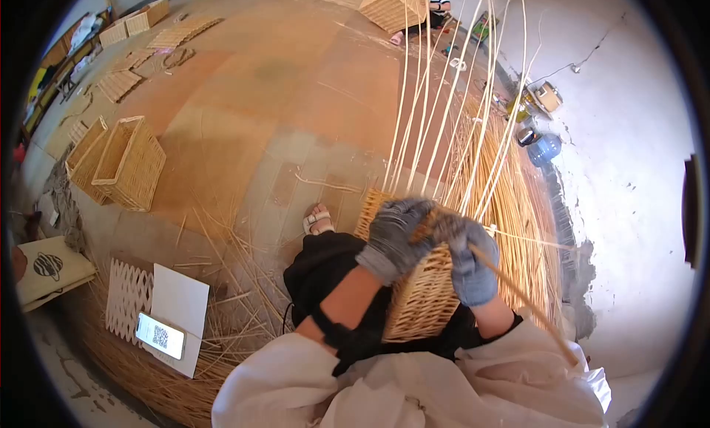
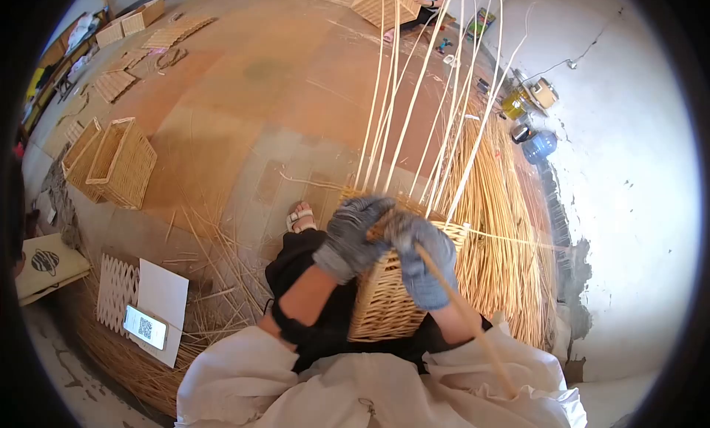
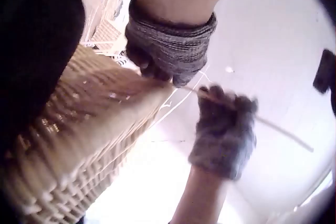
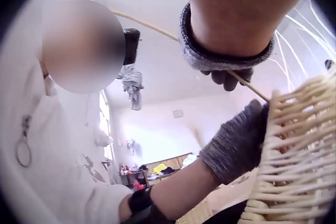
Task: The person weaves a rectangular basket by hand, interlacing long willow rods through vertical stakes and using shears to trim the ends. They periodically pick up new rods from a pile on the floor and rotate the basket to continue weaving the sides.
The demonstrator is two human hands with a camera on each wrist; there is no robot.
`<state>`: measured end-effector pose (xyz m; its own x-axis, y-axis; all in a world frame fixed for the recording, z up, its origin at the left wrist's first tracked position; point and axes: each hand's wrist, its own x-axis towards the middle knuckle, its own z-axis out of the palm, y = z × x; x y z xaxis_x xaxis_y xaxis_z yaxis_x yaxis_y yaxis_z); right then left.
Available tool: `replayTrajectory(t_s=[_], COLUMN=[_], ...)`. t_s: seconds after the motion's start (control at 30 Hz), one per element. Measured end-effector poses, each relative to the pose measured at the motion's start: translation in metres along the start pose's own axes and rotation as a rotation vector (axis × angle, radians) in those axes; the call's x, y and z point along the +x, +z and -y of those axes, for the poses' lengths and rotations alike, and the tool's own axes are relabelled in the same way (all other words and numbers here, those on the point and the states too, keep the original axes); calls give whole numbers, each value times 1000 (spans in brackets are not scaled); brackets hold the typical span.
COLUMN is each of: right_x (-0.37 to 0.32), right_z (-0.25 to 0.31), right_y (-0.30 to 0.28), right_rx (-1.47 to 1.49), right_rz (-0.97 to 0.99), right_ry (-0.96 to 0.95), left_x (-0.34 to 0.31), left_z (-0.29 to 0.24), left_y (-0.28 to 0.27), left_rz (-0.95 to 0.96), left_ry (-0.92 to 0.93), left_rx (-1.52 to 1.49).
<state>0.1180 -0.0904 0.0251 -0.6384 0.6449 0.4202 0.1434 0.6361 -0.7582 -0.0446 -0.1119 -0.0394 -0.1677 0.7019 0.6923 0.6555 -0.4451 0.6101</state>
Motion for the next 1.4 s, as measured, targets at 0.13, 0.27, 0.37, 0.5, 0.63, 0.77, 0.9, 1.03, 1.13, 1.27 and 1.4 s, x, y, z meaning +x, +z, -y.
replayTrajectory(t_s=[0.13, 0.27, 0.37, 0.5, 0.63, 0.77, 0.9, 1.03, 1.13, 1.27, 1.4], right_x=[8, -20, -42, 9, 0, 43, 144, 194, 200, 233, 251], right_z=[46, 47, -6, -31, -17, -12, -19, -45, -12, -44, -87], right_y=[-9, -24, -22, -9, -31, -59, -3, -8, -42, -15, 12], right_rx=[-9, 212, 776, 1172, 954, 523, -720, 77, 319, -389, -503], right_rz=[254, 192, -252, -762, -714, -380, -38, 24, -13, 40, -32], right_ry=[-142, 149, 168, 571, 532, 263, -381, 152, 226, 131, 194], left_x=[37, 51, 35, 35, 46, 44, 33, 27, 24, 24, 25], left_z=[20, 13, 10, -13, -6, -18, -25, -23, -28, -21, -18], left_y=[-34, -37, -24, -38, -36, -34, -21, -19, -13, -10, -13], left_rz=[723, 815, 564, 423, 485, 255, 12, -29, -123, -128, -117], left_ry=[-551, -521, -500, -710, -855, -1064, -1026, -1015, -1020, -1049, -1029], left_rx=[-1025, -919, -959, -713, -483, -551, -529, -429, -456, -528, -479])
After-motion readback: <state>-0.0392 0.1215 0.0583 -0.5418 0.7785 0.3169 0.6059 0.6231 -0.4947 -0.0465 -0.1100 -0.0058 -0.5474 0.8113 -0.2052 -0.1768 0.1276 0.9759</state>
